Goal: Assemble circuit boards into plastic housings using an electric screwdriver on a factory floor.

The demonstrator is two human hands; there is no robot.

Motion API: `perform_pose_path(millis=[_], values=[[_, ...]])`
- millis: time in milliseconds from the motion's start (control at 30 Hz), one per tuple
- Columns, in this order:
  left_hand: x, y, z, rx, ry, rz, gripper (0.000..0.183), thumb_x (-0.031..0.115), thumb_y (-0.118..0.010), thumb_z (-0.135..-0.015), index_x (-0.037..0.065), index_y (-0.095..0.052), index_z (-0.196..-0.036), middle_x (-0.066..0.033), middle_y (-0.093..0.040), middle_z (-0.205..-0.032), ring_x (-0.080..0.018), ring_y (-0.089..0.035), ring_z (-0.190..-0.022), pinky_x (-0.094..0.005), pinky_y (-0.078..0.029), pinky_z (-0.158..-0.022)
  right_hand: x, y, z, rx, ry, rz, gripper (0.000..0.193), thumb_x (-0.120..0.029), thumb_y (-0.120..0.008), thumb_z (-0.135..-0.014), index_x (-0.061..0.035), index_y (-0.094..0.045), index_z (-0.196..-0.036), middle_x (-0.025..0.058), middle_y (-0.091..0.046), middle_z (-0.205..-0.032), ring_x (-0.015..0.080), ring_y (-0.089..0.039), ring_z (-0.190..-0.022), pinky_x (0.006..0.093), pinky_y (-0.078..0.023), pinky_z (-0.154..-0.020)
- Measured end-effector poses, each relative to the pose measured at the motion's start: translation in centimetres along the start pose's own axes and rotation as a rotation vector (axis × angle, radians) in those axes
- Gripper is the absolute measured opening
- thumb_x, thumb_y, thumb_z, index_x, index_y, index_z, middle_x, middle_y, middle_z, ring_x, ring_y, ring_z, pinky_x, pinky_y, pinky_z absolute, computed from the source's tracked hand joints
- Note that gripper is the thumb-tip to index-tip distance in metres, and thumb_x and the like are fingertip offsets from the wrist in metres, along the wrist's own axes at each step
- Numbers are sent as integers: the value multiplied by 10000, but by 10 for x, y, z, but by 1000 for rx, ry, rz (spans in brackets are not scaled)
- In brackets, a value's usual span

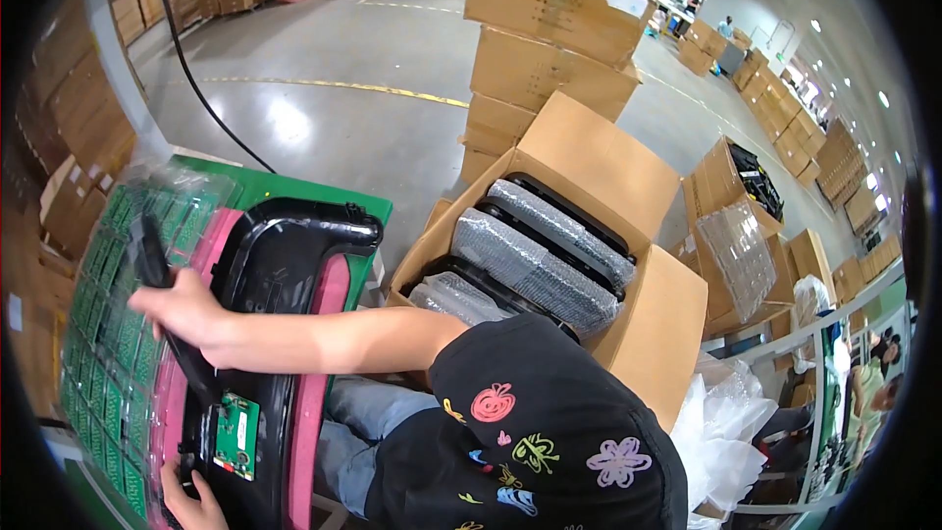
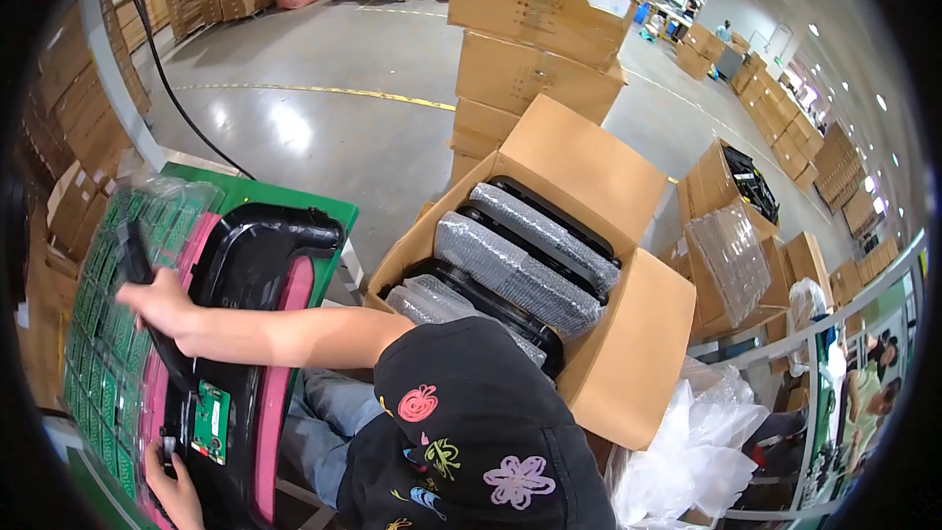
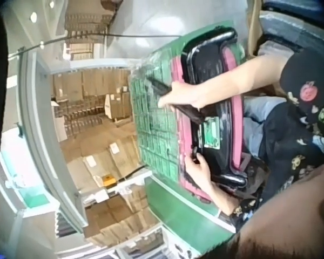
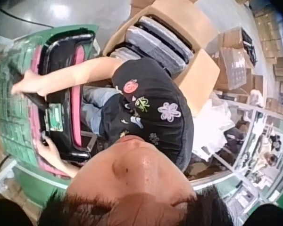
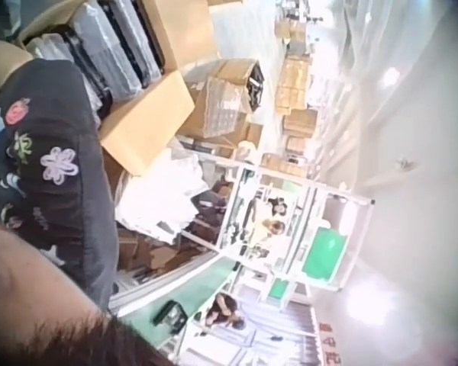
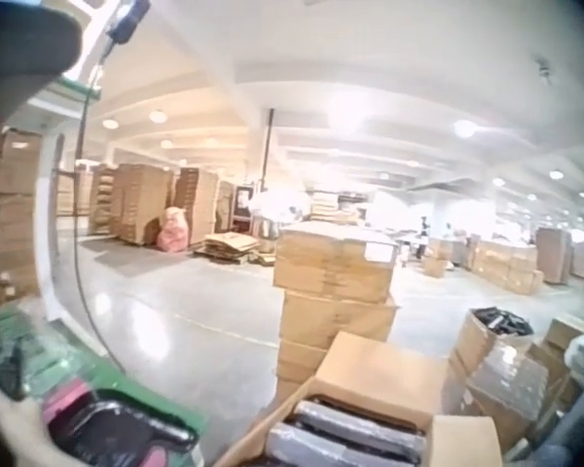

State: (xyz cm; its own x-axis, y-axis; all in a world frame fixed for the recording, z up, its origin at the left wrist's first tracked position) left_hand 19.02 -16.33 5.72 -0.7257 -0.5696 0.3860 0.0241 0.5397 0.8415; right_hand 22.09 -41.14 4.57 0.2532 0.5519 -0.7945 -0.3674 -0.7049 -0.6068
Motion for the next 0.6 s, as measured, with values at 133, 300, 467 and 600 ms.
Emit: perform_pose_path(millis=[133, 300, 467, 600], values=[[-22, -19, 6, -230, 167, -36, 228, 153, -624, -905, -60, -641, -984, -228, -665, -802, -337, -649, -725, -417, -505, -702, 5, 39, -12, 198, 30, -216, 584, -87, -636, -780, -73, -300, -1257, 85, -466, -998, 179, -508, -920, 413, -496, -750], [-5, -9, 12, -294, 130, -61, 221, 167, -626, -915, -51, -663, -907, -241, -623, -738, -279, -621, -637, -385, -491, -637, -101, 0, 89, -602, -39, -608, 113, -203, -513, -890, -101, -498, -936, 15, -455, -716, 175, -473, -700, 343, -441, -620], [-11, 19, 44, 12, 137, 66, 163, 79, -630, -889, -55, -663, -803, -168, -614, -652, -243, -585, -591, -341, -487, -600, -198, -18, 228, -1529, 378, -869, 309, -211, -440, -930, -127, -446, -633, -24, -398, -567, 96, -393, -436, 242, -345, -424], [125, 50, -35, 69, 183, 33, 163, 95, -626, -890, -53, -657, -829, -168, -612, -683, -246, -583, -617, -344, -485, -617, -214, -34, 255, -1698, 404, -592, 283, -200, -475, -912, -108, -454, -645, -6, -407, -585, 97, -403, -457, 236, -370, -440]])
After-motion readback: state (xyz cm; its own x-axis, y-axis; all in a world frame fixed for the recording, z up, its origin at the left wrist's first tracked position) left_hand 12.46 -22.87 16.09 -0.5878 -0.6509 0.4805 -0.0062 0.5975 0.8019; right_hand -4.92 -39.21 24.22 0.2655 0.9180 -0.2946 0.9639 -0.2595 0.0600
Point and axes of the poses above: each hand's wrist, its own z-axis away from the middle knuckle, its own y-axis out of the back of the hand, x = y × z, the point moved 8 cm from there along -z, towards the middle knuckle
